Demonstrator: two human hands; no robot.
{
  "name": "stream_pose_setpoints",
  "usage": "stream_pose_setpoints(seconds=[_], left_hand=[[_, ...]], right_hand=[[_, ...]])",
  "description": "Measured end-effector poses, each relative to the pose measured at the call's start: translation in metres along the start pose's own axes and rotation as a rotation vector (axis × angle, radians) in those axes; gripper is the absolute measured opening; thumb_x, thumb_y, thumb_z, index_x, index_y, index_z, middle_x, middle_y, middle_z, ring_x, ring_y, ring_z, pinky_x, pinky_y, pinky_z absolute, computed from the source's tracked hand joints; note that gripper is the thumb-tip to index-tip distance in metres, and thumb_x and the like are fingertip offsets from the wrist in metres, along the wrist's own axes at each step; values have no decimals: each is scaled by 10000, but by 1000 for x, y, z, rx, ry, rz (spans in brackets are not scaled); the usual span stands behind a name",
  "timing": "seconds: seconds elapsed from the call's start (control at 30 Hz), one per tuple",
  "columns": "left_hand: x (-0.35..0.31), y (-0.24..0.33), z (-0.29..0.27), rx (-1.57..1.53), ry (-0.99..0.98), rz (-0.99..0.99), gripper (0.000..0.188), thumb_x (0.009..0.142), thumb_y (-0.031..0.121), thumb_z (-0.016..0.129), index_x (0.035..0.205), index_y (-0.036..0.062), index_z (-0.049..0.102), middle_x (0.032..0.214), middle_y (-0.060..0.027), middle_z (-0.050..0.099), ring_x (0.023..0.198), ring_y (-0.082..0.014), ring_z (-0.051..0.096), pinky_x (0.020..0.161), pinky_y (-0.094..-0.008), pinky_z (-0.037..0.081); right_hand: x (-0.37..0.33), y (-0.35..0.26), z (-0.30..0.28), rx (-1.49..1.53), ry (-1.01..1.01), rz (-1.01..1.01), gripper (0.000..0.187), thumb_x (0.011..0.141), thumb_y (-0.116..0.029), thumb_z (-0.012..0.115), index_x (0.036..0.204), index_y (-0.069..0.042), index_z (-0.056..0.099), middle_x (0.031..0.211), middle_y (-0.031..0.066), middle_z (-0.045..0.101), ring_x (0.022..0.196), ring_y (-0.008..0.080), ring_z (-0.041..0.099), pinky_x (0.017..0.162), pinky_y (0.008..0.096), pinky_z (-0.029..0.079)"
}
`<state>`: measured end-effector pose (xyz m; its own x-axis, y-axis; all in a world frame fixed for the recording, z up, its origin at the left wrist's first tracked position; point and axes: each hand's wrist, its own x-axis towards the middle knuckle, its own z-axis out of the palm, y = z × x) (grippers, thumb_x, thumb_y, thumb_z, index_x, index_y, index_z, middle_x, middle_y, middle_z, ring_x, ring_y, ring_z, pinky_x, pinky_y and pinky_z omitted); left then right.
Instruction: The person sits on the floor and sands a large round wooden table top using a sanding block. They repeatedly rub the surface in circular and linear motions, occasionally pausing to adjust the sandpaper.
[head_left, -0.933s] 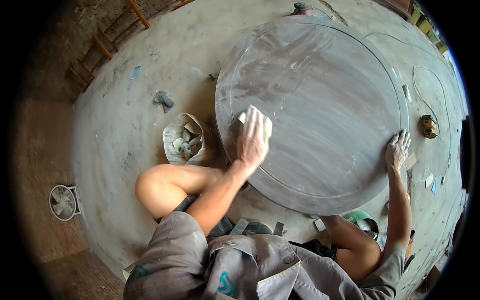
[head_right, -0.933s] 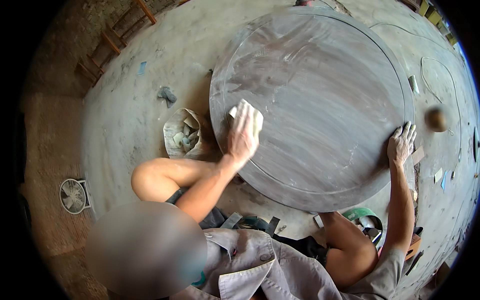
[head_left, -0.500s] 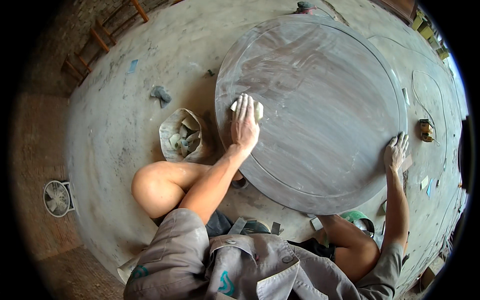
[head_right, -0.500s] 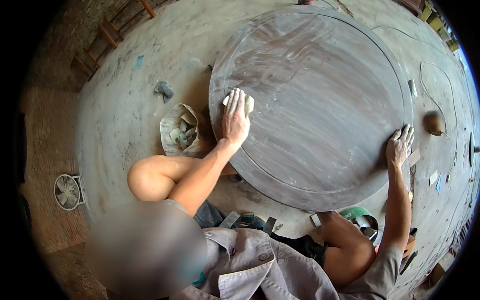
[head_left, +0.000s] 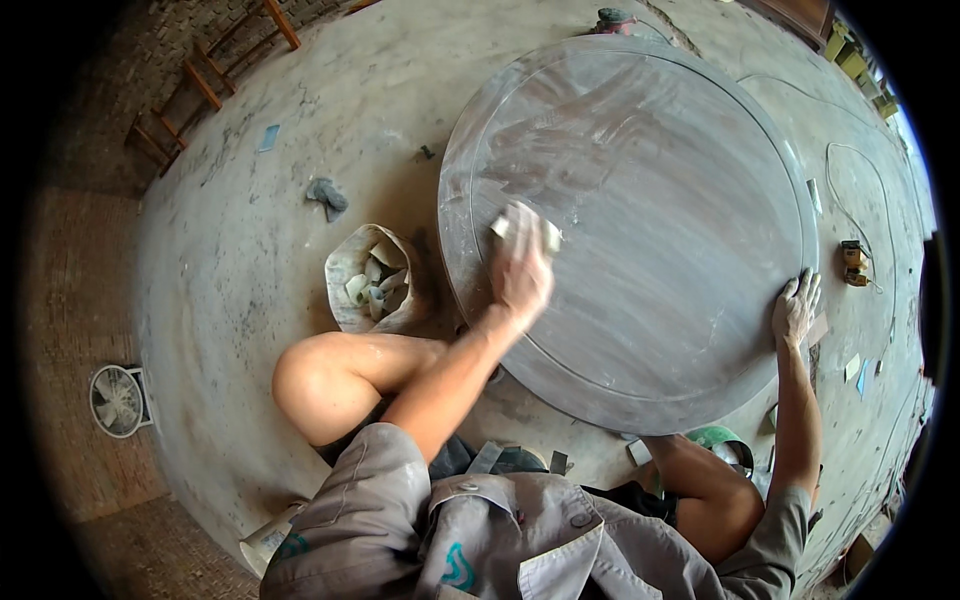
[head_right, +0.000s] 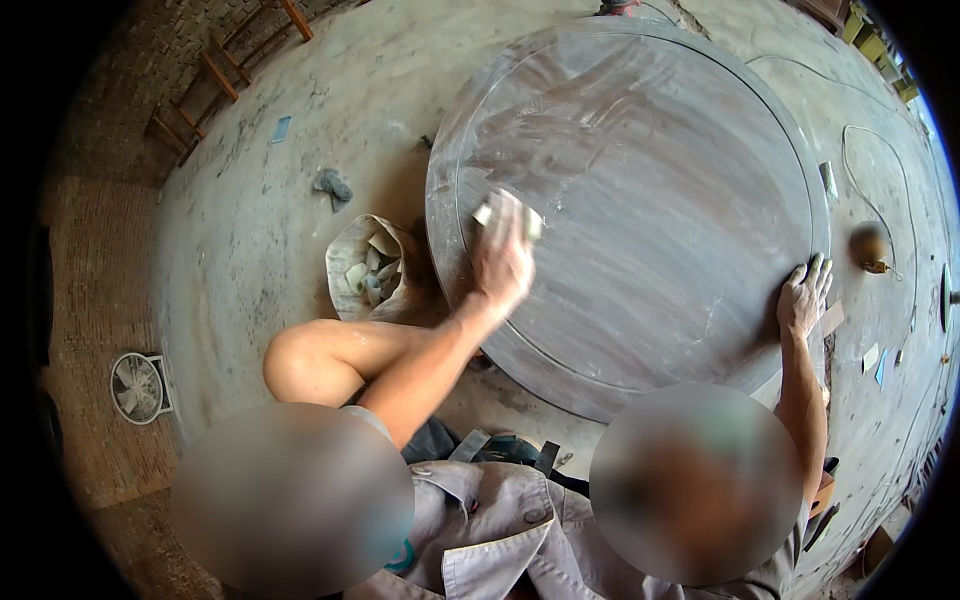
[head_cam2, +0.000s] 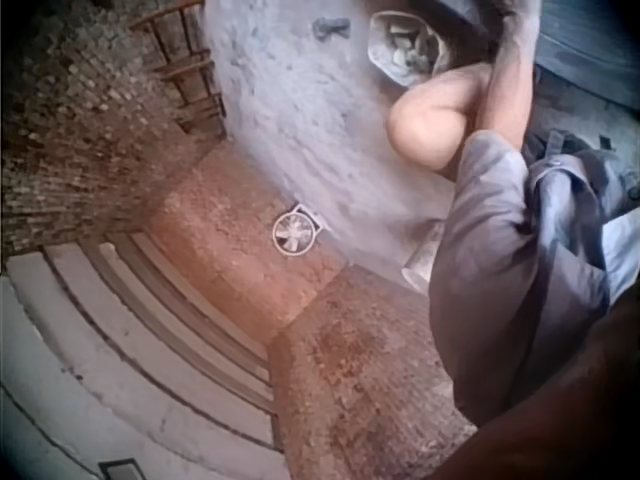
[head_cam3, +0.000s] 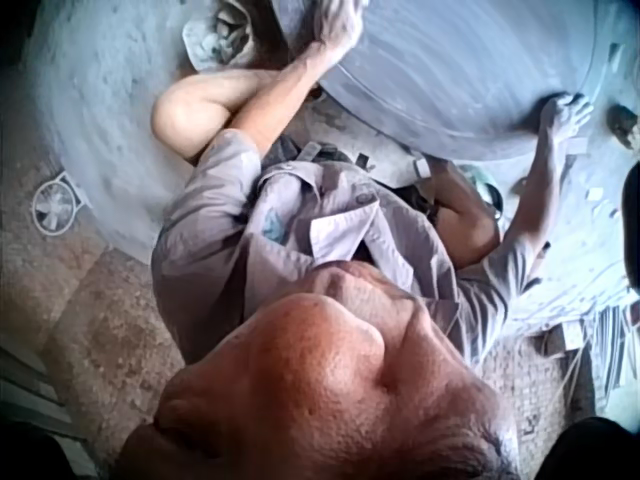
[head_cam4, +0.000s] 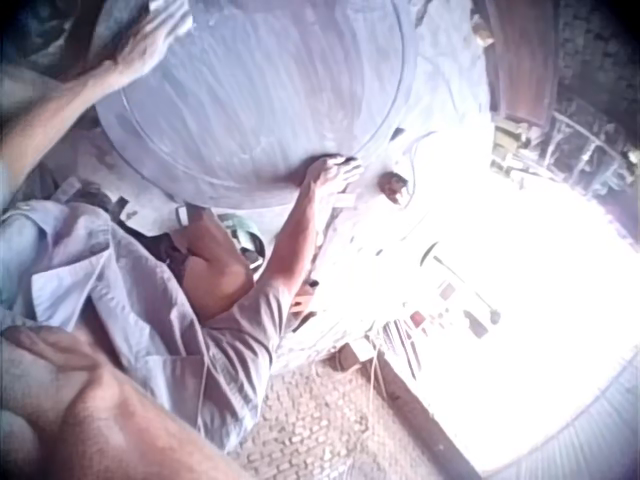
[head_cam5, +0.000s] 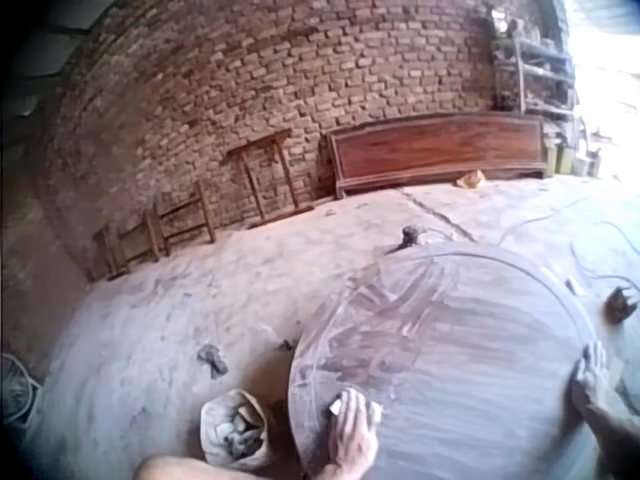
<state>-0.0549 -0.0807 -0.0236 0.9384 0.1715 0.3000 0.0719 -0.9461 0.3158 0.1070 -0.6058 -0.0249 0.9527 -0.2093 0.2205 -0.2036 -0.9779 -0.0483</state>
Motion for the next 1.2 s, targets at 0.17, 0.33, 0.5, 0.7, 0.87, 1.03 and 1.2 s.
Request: stream_pose_setpoints(seconds=[0.17, 0.33, 0.5, 0.7, 0.87, 1.03, 1.2], left_hand=[[14, -15, -16, -111, -75, 14, 578, 1097, 326, 386, 1494, -95, 390, 1541, -330, 384, 1469, -437, 351, 1248, -490, 276], [31, -9, -11, -52, -55, -130, 596, 1041, 238, 510, 1523, -76, 355, 1604, -319, 274, 1530, -408, 230, 1288, -455, 150], [13, -10, -9, -38, -11, 3, 535, 1053, 200, 471, 1502, -80, 390, 1565, -315, 357, 1474, -433, 348, 1267, -480, 220], [8, 16, -5, -53, 63, -39, 510, 1040, 181, 483, 1480, -72, 438, 1529, -357, 381, 1465, -484, 331, 1249, -492, 248], [37, -29, -12, 26, 34, 14, 563, 1084, 265, 401, 1476, -138, 384, 1545, -330, 380, 1480, -422, 344, 1256, -451, 239], [38, 0, -1, -41, -26, -138, 577, 1077, 255, 431, 1509, -117, 340, 1576, -334, 314, 1514, -398, 277, 1277, -437, 197], [44, -36, -4, -51, -33, -52, 587, 1064, 240, 476, 1509, -116, 333, 1562, -343, 336, 1487, -408, 331, 1260, -474, 238]], right_hand=[[-1, 4, -2, -10, -11, 11, 598, 1070, -379, 324, 1593, -91, 325, 1666, 166, 263, 1535, 351, 244, 1247, 445, 214], [-1, 10, 1, -4, 24, 5, 595, 1071, -383, 323, 1595, -102, 323, 1665, 162, 269, 1528, 351, 263, 1242, 447, 227], [0, 9, 5, -23, 26, 5, 589, 1073, -386, 318, 1595, -114, 332, 1664, 153, 275, 1531, 345, 260, 1242, 444, 223], [-3, 5, -4, -13, 20, 6, 588, 1074, -384, 318, 1591, -105, 338, 1662, 153, 283, 1530, 344, 262, 1240, 446, 225], [-1, 5, 2, -6, 25, 0, 587, 1072, -381, 327, 1590, -105, 342, 1662, 148, 284, 1530, 346, 262, 1239, 451, 226], [-1, 7, 1, -11, 24, 4, 588, 1072, -379, 330, 1591, -104, 339, 1662, 149, 283, 1530, 345, 263, 1241, 453, 225], [-4, -2, -5, 21, 16, 5, 583, 1074, -372, 325, 1577, -78, 359, 1654, 173, 289, 1529, 339, 261, 1248, 441, 207]])
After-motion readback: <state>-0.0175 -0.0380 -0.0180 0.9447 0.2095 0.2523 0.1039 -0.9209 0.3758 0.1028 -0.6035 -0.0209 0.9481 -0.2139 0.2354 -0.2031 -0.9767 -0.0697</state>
